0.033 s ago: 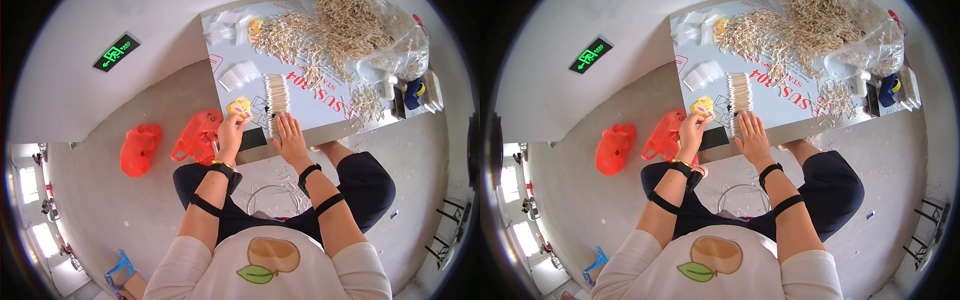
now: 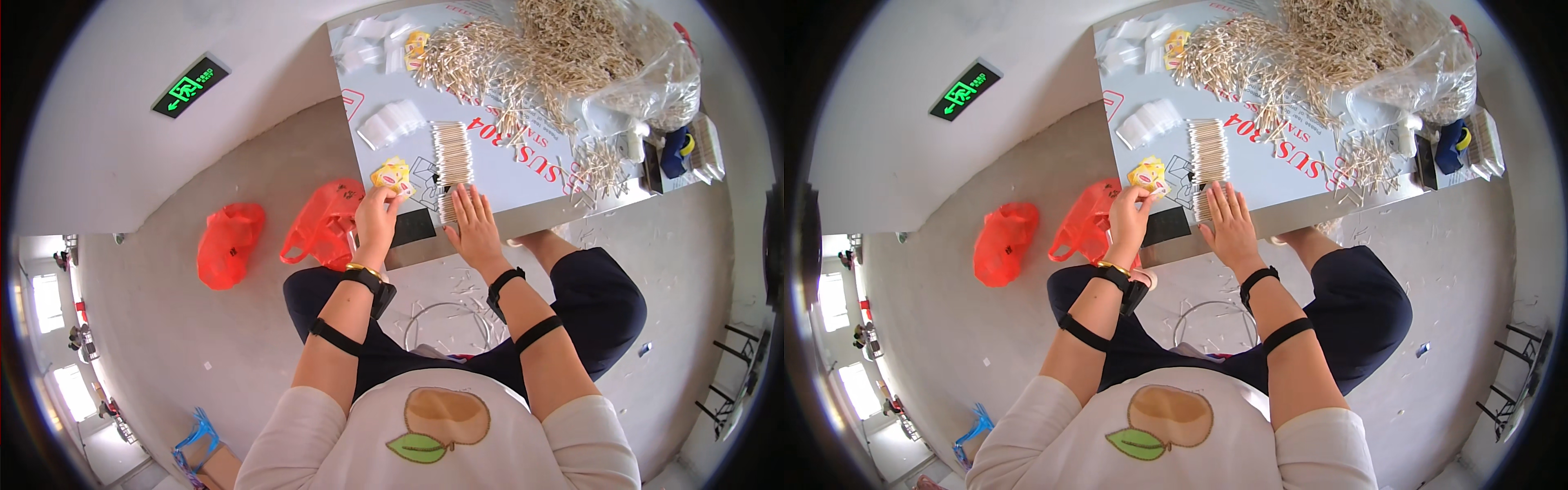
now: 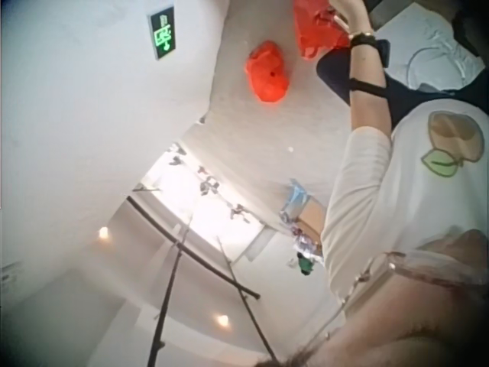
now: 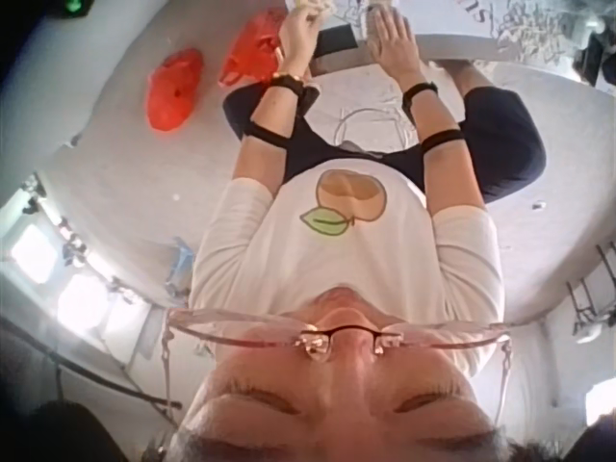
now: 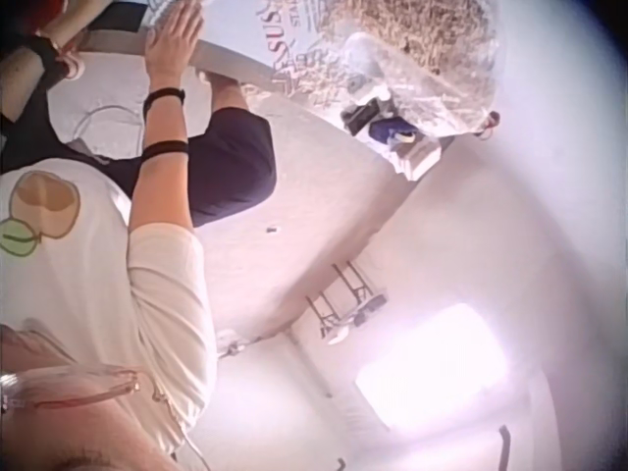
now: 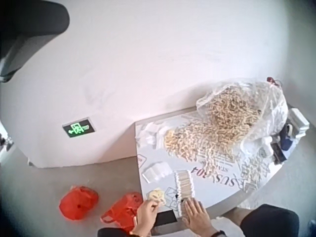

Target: Organizing and packaging cotton swabs from a large pile into individual plastic bags on a workbench.

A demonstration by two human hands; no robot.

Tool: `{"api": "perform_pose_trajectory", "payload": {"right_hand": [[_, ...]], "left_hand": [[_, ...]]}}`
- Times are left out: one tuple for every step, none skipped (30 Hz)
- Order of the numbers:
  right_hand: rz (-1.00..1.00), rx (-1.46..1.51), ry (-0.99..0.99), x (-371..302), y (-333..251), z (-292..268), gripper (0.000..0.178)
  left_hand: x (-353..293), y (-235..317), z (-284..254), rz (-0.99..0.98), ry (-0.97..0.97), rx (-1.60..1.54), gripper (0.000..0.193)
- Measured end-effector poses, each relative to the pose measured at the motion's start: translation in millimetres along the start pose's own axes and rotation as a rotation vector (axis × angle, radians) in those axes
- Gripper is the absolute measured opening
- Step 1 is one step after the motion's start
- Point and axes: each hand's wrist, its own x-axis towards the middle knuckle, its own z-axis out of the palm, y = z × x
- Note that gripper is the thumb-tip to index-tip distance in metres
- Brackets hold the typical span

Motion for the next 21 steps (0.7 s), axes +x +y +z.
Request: {"api": "perform_pose_trajectory", "payload": {"right_hand": [[0.011, -0.004, 0.0, -2, 3, 0, 0.08], [0.023, -0.009, -0.001, -5, 6, 1, 0.08], [0.019, -0.005, 0.002, -3, 4, 0, 0.08], [0.017, -0.005, 0.003, -3, 4, 0, 0.08], [0.016, -0.006, 0.004, -3, 4, 1, 0.081], [0.015, -0.007, 0.004, -3, 4, 0, 0.081], [0.014, -0.005, -0.005, -1, 3, 0, 0.081], [0.014, -0.003, -0.014, 0, 1, 1, 0.081], [0.015, -0.003, -0.017, 0, 0, 0, 0.081], [0.022, -0.024, -0.032, 1, -1, 0, 0.081], [0.028, -0.044, -0.046, 1, -2, -1, 0.081], [0.035, -0.045, -0.047, 0, -1, -1, 0.081], [0.041, -0.055, -0.056, 0, 0, -2, 0.08], [0.047, -0.064, -0.065, -1, 0, -2, 0.08], [0.048, -0.062, -0.064, -1, 0, -2, 0.08], [0.047, -0.061, -0.065, -1, 0, -2, 0.08], [0.047, -0.061, -0.066, -1, 0, -2, 0.08], [0.048, -0.059, -0.065, -1, 0, -1, 0.08], [0.043, -0.063, -0.062, -1, 1, -1, 0.081], [0.037, -0.066, -0.06, -1, 1, -1, 0.081], [0.038, -0.065, -0.06, -1, 1, -1, 0.081]], "left_hand": [[0, 11, 3, 0.044, 0.058, -0.003, 0.016], [-1, 22, 7, 0.087, 0.117, -0.006, 0.015], [-4, 28, 9, 0.112, 0.079, -0.008, 0.013], [-7, 35, 15, 0.136, 0.038, -0.016, 0.012], [-12, 43, 22, 0.125, -0.038, -0.014, 0.013], [-13, 46, 29, 0.124, -0.037, -0.014, 0.013], [-13, 49, 36, 0.145, -0.039, 0.005, 0.014], [-12, 51, 42, 0.166, -0.041, 0.024, 0.016], [-10, 50, 47, 0.153, -0.076, 0.038, 0.019], [-11, 49, 51, 0.151, -0.078, 0.037, 0.019], [-12, 48, 54, 0.163, -0.102, 0.061, 0.019], [-12, 48, 57, 0.179, -0.131, 0.081, 0.019], [-13, 48, 58, 0.182, -0.136, 0.08, 0.019], [-15, 47, 57, 0.156, -0.166, 0.079, 0.02], [-18, 45, 57, 0.128, -0.193, 0.082, 0.02], [-20, 43, 57, 0.129, -0.194, 0.085, 0.02], [-23, 42, 57, 0.156, -0.181, 0.077, 0.022], [-25, 40, 57, 0.184, -0.169, 0.067, 0.024], [-28, 38, 56, 0.184, -0.17, 0.069, 0.024], [-32, 35, 54, 0.189, -0.197, 0.036, 0.027], [-34, 34, 53, 0.193, -0.224, 0.001, 0.03]]}}
